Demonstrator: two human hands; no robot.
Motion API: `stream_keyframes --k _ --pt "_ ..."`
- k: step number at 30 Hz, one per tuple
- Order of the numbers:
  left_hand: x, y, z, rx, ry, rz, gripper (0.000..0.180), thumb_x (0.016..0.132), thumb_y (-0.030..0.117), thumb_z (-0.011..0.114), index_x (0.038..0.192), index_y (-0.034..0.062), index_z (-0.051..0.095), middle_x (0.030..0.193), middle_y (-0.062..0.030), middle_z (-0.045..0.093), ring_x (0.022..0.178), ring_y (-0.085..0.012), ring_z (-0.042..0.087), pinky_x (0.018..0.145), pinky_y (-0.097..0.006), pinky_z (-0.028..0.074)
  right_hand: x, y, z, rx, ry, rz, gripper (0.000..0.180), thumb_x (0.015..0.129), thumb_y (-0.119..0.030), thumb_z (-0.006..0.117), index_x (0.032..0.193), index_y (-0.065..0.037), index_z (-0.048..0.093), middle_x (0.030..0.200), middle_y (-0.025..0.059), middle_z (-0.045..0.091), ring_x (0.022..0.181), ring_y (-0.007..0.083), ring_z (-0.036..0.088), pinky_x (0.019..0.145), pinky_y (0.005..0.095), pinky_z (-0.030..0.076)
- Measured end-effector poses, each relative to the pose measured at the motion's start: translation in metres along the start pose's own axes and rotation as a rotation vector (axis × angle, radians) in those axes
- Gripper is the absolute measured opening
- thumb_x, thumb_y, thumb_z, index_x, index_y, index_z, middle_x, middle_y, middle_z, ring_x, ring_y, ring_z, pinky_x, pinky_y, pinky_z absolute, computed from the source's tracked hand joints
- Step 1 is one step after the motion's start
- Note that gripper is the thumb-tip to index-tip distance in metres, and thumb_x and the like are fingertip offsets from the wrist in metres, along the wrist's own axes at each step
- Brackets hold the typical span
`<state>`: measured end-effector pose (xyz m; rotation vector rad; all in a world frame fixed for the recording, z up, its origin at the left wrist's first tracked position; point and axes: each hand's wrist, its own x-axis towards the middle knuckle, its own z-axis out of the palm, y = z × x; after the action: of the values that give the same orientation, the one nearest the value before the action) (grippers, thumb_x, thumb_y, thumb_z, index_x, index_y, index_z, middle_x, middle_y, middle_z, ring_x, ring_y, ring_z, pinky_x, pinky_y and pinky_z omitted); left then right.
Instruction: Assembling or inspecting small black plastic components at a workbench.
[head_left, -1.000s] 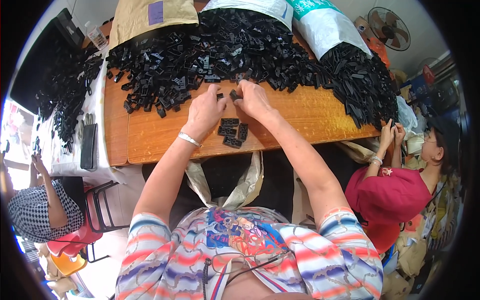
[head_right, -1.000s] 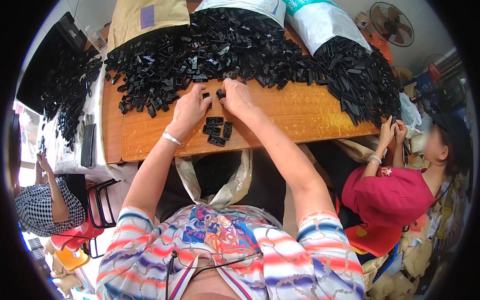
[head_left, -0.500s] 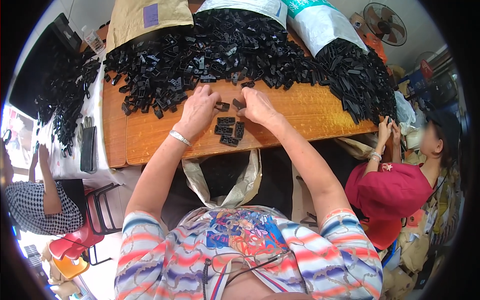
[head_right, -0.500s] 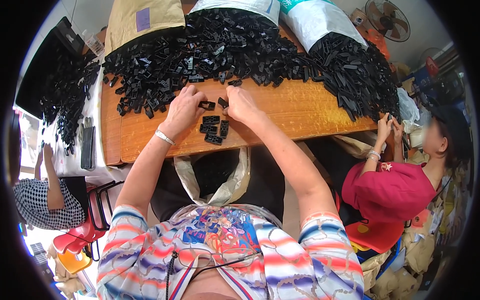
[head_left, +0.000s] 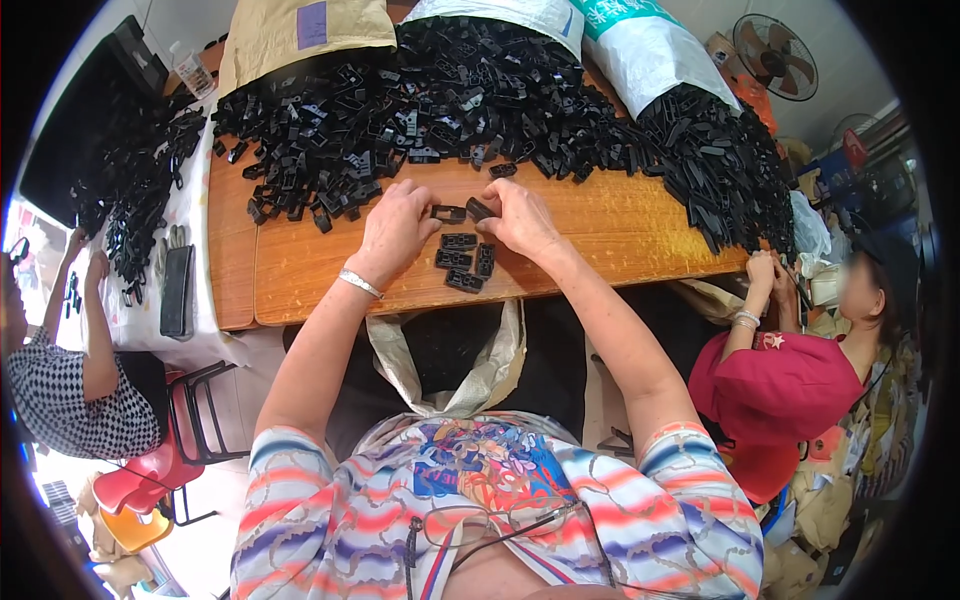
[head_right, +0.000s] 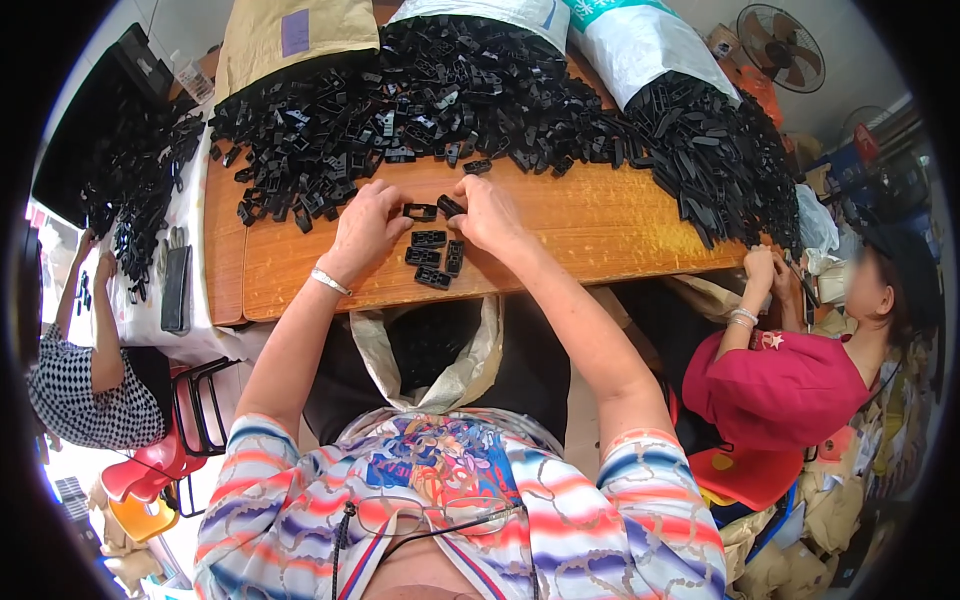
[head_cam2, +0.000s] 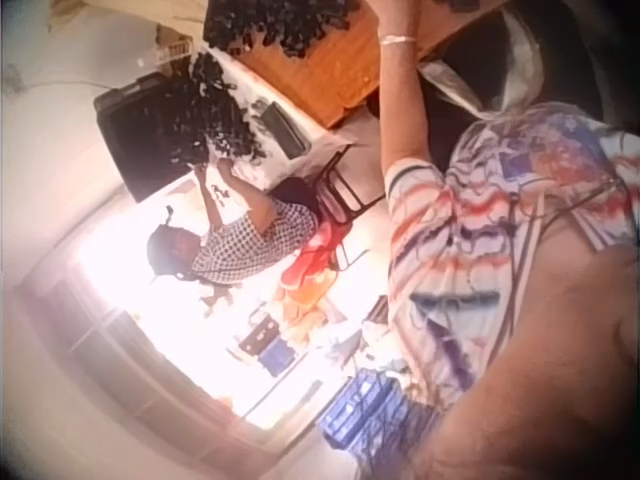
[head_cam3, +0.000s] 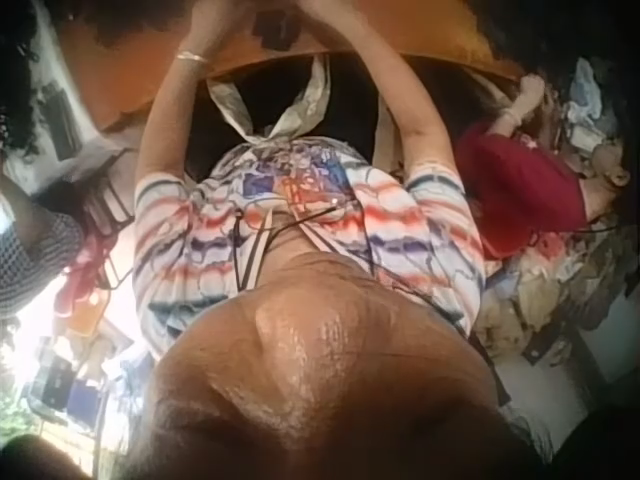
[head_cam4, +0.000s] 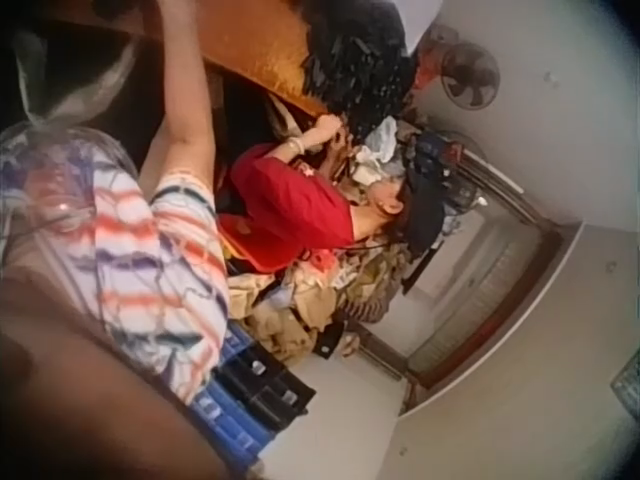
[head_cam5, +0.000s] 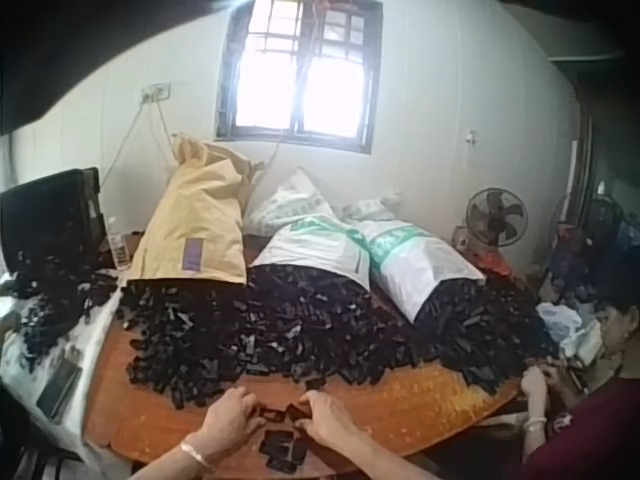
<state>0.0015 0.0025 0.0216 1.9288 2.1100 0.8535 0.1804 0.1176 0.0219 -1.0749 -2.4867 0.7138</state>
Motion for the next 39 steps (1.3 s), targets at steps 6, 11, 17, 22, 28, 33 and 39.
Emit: stream_keyframes --k 6,11,17,22,28,33,39 --pt "-0.001 -0.004 0.002 -0.016 0.019 0.015 0.025 0.075 0.011 0.074 0.097 0.0056 0.064 0.093 -0.0098 0.057 0.095 -0.0311 0.056 0.08 -0.04 0.049 0.005 -0.002 0.001 0.22 -0.017 0.02 0.025 0.074 -0.005 0.077 0.097 -0.001 0.068 0.09 0.0096 0.067 0.08 0.0206 0.067 0.074 0.0329 0.054" --pt "0.001 -0.004 0.008 -0.036 0.032 0.029 0.025 0.075 0.01 0.073 0.097 0.0035 0.063 0.087 -0.0092 0.057 0.089 -0.0295 0.056 0.078 -0.039 0.047 0.006 -0.014 0.013 0.252 0.013 -0.11 0.025 0.073 -0.003 0.076 0.097 0.0 0.068 0.091 0.0099 0.063 0.074 0.0211 0.065 0.071 0.0331 0.054" --pt "0.002 -0.004 0.01 -0.056 0.003 -0.026 0.024 0.075 0.013 0.074 0.094 0.0028 0.064 0.088 -0.0104 0.059 0.088 -0.0308 0.058 0.077 -0.04 0.048 0.003 -0.023 0.019 0.05 0.061 -0.209 0.026 0.071 -0.004 0.078 0.095 -0.004 0.069 0.092 0.012 0.064 0.081 0.0263 0.066 0.073 0.0373 0.053" --pt "0.006 -0.006 0.003 -0.417 -0.128 -0.276 0.022 0.08 0.021 0.072 0.087 0.0011 0.066 0.085 -0.0121 0.066 0.08 -0.0321 0.064 0.074 -0.04 0.051 0.004 -0.022 0.017 0.04 0.023 -0.163 0.026 0.071 -0.007 0.08 0.095 -0.006 0.071 0.092 0.0114 0.064 0.082 0.0278 0.065 0.073 0.0385 0.052" --pt "0.015 0.001 0.004 -0.163 -0.087 -0.304 0.028 0.081 0.033 0.071 0.085 0.0049 0.07 0.078 -0.0118 0.069 0.081 -0.0307 0.067 0.073 -0.04 0.052 0.004 -0.017 0.016 0.081 -0.02 -0.134 0.027 0.069 -0.011 0.081 0.095 -0.007 0.073 0.094 0.0135 0.064 0.09 0.0327 0.064 0.078 0.0408 0.052" --pt "0.023 -0.003 -0.002 -0.15 -0.243 -0.245 0.023 0.08 0.027 0.072 0.085 0.0049 0.07 0.077 -0.0108 0.069 0.074 -0.026 0.066 0.068 -0.037 0.051 0.0 0.003 0.012 0.219 -0.12 -0.186 0.025 0.072 -0.015 0.079 0.096 -0.006 0.073 0.093 0.0144 0.067 0.087 0.0306 0.066 0.078 0.0388 0.053" --pt "0.05 -0.016 -0.004 0.065 0.06 -0.085 0.025 0.083 0.017 0.066 0.105 0.0057 0.061 0.097 -0.0156 0.068 0.091 -0.0333 0.066 0.074 -0.042 0.054 0.018 0.026 -0.01 0.038 0.095 -0.143 0.018 0.079 -0.009 0.072 0.097 -0.007 0.073 0.094 0.0118 0.065 0.084 0.027 0.066 0.078 0.0358 0.053"
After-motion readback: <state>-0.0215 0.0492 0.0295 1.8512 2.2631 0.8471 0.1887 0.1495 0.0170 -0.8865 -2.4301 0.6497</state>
